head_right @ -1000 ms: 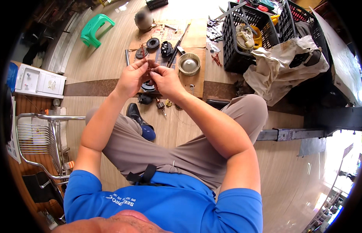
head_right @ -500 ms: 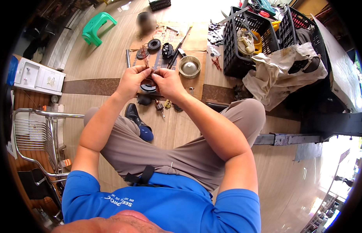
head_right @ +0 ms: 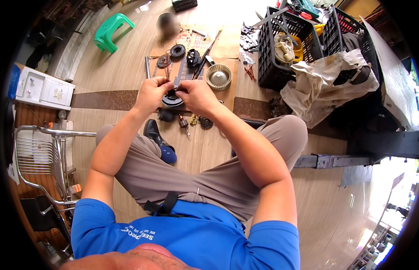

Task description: The person disassembles and handles the internal components of a fan motor by hand while sitting on the floor, using pliers to manipulate small wires and parts.

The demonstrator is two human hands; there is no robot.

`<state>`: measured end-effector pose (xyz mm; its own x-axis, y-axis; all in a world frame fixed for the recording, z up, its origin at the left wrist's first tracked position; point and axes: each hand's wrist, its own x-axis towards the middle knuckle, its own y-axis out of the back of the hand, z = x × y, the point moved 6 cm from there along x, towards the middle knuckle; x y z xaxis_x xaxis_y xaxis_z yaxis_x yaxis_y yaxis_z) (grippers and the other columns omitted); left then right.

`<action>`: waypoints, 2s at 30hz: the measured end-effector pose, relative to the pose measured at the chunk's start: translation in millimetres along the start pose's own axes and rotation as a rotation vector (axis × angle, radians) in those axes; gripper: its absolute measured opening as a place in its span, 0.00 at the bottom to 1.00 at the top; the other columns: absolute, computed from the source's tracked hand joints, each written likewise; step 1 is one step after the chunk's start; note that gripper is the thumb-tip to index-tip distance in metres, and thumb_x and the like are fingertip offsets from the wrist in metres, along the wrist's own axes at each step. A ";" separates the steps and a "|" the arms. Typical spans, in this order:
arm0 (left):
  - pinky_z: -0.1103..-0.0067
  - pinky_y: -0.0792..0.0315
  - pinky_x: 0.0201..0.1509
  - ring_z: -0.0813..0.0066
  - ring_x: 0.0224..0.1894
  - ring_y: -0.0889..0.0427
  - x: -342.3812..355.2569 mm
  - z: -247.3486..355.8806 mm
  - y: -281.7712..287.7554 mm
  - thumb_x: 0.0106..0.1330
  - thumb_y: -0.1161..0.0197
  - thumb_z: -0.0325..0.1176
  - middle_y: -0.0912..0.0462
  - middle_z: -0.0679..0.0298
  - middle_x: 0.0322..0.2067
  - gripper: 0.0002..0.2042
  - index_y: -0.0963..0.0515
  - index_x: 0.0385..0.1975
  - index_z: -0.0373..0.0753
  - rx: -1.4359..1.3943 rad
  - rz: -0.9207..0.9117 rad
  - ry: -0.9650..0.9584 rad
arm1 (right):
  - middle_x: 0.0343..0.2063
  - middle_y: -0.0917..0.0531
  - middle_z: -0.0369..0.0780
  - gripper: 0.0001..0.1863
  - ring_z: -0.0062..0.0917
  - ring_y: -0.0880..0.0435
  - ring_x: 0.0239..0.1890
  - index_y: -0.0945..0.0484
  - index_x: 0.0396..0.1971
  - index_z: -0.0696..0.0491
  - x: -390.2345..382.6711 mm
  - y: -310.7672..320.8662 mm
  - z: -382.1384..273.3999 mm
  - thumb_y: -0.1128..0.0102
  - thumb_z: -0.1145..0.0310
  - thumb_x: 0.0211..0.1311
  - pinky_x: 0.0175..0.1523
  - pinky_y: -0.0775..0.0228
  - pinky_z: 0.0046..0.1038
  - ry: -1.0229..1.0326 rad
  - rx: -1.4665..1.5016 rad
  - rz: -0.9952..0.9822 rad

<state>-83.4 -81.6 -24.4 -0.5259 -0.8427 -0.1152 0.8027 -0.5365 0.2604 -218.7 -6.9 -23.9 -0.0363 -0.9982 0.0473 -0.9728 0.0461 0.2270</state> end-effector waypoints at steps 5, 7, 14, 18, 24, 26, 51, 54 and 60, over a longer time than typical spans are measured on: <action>0.81 0.29 0.32 0.83 0.27 0.23 -6.2 -7.6 -0.1 0.62 0.38 0.27 0.17 0.61 0.25 0.08 0.19 0.33 0.28 0.214 -0.050 0.017 | 0.26 0.19 0.44 0.08 0.42 0.20 0.36 0.21 0.30 0.53 -1.0 7.4 -14.0 0.42 0.64 0.58 0.40 0.29 0.40 0.223 -0.563 -0.047; 0.80 0.29 0.33 0.79 0.26 0.22 -8.7 -9.3 -0.5 0.61 0.38 0.28 0.17 0.58 0.25 0.08 0.19 0.34 0.29 0.280 -0.070 0.015 | 0.27 0.20 0.42 0.07 0.38 0.19 0.38 0.22 0.29 0.51 -1.0 6.3 -13.1 0.43 0.64 0.58 0.40 0.28 0.38 0.264 -0.700 -0.114; 0.73 0.28 0.36 0.63 0.28 0.20 -18.6 -4.5 -4.8 0.59 0.36 0.29 0.18 0.49 0.27 0.09 0.20 0.33 0.29 0.532 -0.260 0.055 | 0.26 0.20 0.44 0.10 0.40 0.21 0.33 0.23 0.28 0.54 4.8 26.2 -10.1 0.37 0.63 0.53 0.39 0.29 0.37 0.347 -0.706 -0.112; 0.73 0.29 0.37 0.61 0.29 0.21 -27.0 0.6 -12.2 0.58 0.35 0.31 0.19 0.48 0.27 0.09 0.20 0.32 0.30 0.575 -0.378 0.095 | 0.27 0.20 0.44 0.12 0.40 0.20 0.33 0.24 0.31 0.54 -2.7 28.9 -16.0 0.35 0.63 0.52 0.40 0.29 0.37 0.324 -0.671 -0.080; 0.70 0.28 0.38 0.57 0.32 0.21 -33.0 -4.9 -20.1 0.57 0.34 0.32 0.19 0.49 0.29 0.10 0.20 0.34 0.32 0.680 -0.594 -0.051 | 0.26 0.21 0.42 0.13 0.39 0.20 0.33 0.23 0.31 0.53 -8.7 19.0 -14.8 0.36 0.59 0.54 0.39 0.30 0.36 0.358 -0.779 -0.247; 0.70 0.28 0.39 0.56 0.33 0.20 -31.9 -4.8 -20.2 0.58 0.35 0.32 0.19 0.49 0.29 0.10 0.20 0.35 0.32 0.697 -0.615 -0.038 | 0.26 0.21 0.41 0.13 0.39 0.20 0.33 0.23 0.29 0.53 -9.6 17.2 -15.1 0.37 0.59 0.55 0.39 0.30 0.36 0.347 -0.794 -0.260; 0.67 0.23 0.34 0.56 0.31 0.17 -38.5 -13.0 -23.5 0.56 0.46 0.25 0.20 0.53 0.26 0.03 0.25 0.25 0.36 1.242 -0.169 -0.364 | 0.24 0.20 0.45 0.16 0.41 0.20 0.32 0.20 0.24 0.54 -2.0 6.7 1.0 0.39 0.55 0.57 0.38 0.30 0.39 0.172 -0.798 -0.210; 0.67 0.23 0.34 0.55 0.32 0.17 -27.9 0.2 -29.8 0.55 0.45 0.25 0.20 0.52 0.26 0.03 0.24 0.25 0.36 1.231 -0.188 -0.383 | 0.25 0.19 0.46 0.16 0.41 0.20 0.34 0.20 0.24 0.55 -4.1 18.9 3.0 0.39 0.55 0.56 0.40 0.29 0.39 0.149 -0.822 -0.187; 0.62 0.29 0.33 0.48 0.32 0.21 -19.6 -24.3 -47.6 0.57 0.45 0.25 0.21 0.50 0.27 0.07 0.24 0.34 0.38 1.127 -0.270 -0.420 | 0.26 0.16 0.43 0.15 0.37 0.17 0.31 0.15 0.27 0.50 1.9 17.5 52.5 0.36 0.53 0.50 0.36 0.25 0.37 -0.100 -0.838 -0.295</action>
<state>-104.5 -40.6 -57.9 -0.8540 -0.5194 -0.0313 0.0723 -0.1780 0.9814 -247.8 -10.0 -70.9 0.1312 -0.9706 -0.2020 -0.4608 -0.2401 0.8544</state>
